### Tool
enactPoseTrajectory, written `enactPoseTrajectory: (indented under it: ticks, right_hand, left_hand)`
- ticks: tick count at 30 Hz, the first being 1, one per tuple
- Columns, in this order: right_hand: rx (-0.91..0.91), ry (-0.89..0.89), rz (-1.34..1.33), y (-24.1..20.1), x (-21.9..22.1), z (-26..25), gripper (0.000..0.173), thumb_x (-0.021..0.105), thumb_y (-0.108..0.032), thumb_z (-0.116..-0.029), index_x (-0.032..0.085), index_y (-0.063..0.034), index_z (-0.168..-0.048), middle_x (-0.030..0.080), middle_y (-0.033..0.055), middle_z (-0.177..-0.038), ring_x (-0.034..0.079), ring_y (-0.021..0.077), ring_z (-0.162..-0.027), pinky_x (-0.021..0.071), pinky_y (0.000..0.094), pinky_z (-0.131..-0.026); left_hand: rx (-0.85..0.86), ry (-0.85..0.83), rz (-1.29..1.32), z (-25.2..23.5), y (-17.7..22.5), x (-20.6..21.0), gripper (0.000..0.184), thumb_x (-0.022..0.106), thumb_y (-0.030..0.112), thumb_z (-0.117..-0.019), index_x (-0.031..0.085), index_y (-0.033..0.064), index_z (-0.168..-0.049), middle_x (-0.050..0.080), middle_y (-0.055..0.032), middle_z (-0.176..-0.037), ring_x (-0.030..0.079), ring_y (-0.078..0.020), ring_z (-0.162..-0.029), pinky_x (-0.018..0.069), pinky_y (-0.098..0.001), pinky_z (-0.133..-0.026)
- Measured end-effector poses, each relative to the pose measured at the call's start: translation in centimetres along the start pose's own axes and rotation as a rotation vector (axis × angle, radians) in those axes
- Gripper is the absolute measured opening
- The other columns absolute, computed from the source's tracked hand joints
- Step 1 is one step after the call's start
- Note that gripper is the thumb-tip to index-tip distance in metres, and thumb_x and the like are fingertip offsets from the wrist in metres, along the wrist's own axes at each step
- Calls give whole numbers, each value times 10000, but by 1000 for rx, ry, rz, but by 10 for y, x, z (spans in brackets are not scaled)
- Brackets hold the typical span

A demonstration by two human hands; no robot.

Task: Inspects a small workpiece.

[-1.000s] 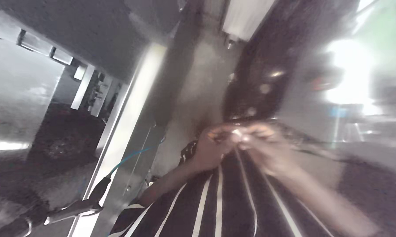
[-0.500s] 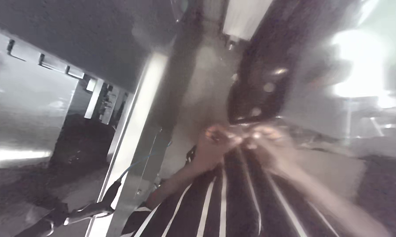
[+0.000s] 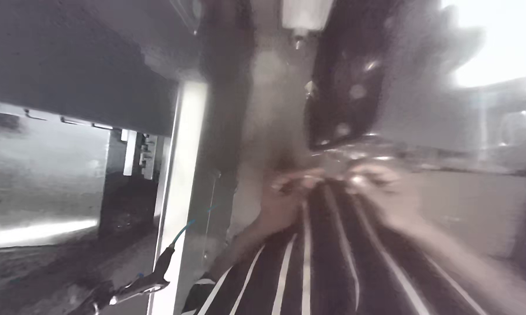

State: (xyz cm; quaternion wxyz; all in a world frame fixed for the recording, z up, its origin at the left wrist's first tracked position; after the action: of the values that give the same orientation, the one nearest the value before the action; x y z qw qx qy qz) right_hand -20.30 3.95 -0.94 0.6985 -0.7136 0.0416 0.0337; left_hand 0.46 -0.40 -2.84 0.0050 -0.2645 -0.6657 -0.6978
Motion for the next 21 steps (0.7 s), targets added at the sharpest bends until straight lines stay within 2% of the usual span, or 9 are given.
enactPoseTrajectory:
  ticks: [2, 5, 9, 12, 15, 17, 21]
  right_hand:
    - [-60, 1, 9, -6, -13, 5, 113, 647, -260, -989, 730, -195, -1030, 703, -141, -902, 637, -39, -739, 558, 151, -652]
    - [-132, 4, 17, -14, -34, 18, 116, 640, -242, -987, 724, -167, -1013, 688, -138, -872, 614, -51, -721, 537, 135, -645]
    - [-183, 33, -32, -18, -64, 39, 90, 658, -193, -968, 729, -148, -999, 694, -121, -864, 633, -30, -734, 562, 160, -665]
    - [-204, 84, -56, -23, -86, 58, 69, 657, -164, -960, 715, -126, -970, 681, -118, -834, 620, -48, -710, 552, 136, -639]
    - [-192, 111, -57, -23, -107, 76, 91, 652, -198, -963, 704, -126, -983, 682, -111, -845, 633, -46, -727, 563, 140, -644]
    - [-154, 132, -129, -22, -117, 85, 85, 671, -160, -941, 715, -122, -1002, 691, -86, -860, 641, -10, -724, 571, 162, -632]
    - [-156, 127, -218, -19, -134, 101, 105, 686, -116, -928, 712, -94, -1027, 678, -67, -818, 624, -3, -692, 550, 160, -624]
  left_hand:
    - [1, -5, 16, -2, 3, 15, 136, 710, 206, -961, 781, 192, -1076, 761, 72, -953, 679, 9, -766, 588, -191, -713]
    - [46, -40, -28, -3, 4, 41, 87, 770, 278, -908, 741, 250, -985, 713, 114, -842, 634, 37, -699, 552, -164, -638]
    - [112, -38, -130, -8, 2, 79, 206, 855, 315, -819, 679, 229, -882, 661, 99, -742, 604, 20, -622, 530, -174, -558]
    - [173, -178, -107, -11, -2, 111, 100, 790, 270, -891, 751, 226, -972, 732, 91, -846, 654, 24, -706, 562, -168, -638]
    - [182, -273, -117, -13, -8, 146, 112, 716, 286, -953, 779, 221, -1019, 715, 112, -845, 604, 53, -675, 519, -141, -609]
    - [176, -319, -115, -13, -13, 168, 123, 701, 287, -965, 778, 204, -1015, 694, 111, -822, 570, 54, -647, 494, -138, -586]
    - [186, -376, -169, -12, -24, 200, 71, 755, 265, -924, 748, 207, -964, 696, 93, -825, 614, 20, -681, 538, -173, -619]
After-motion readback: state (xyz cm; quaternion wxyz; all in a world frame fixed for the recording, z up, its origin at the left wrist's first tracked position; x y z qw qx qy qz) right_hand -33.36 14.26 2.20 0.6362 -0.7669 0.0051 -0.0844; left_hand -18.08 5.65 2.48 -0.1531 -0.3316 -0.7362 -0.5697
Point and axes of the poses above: each hand's wrist, its own z-axis away from the middle knuckle, its own x-axis out of the palm, y = z × x, the point moved 2 cm from there along -z, towards the middle knuckle
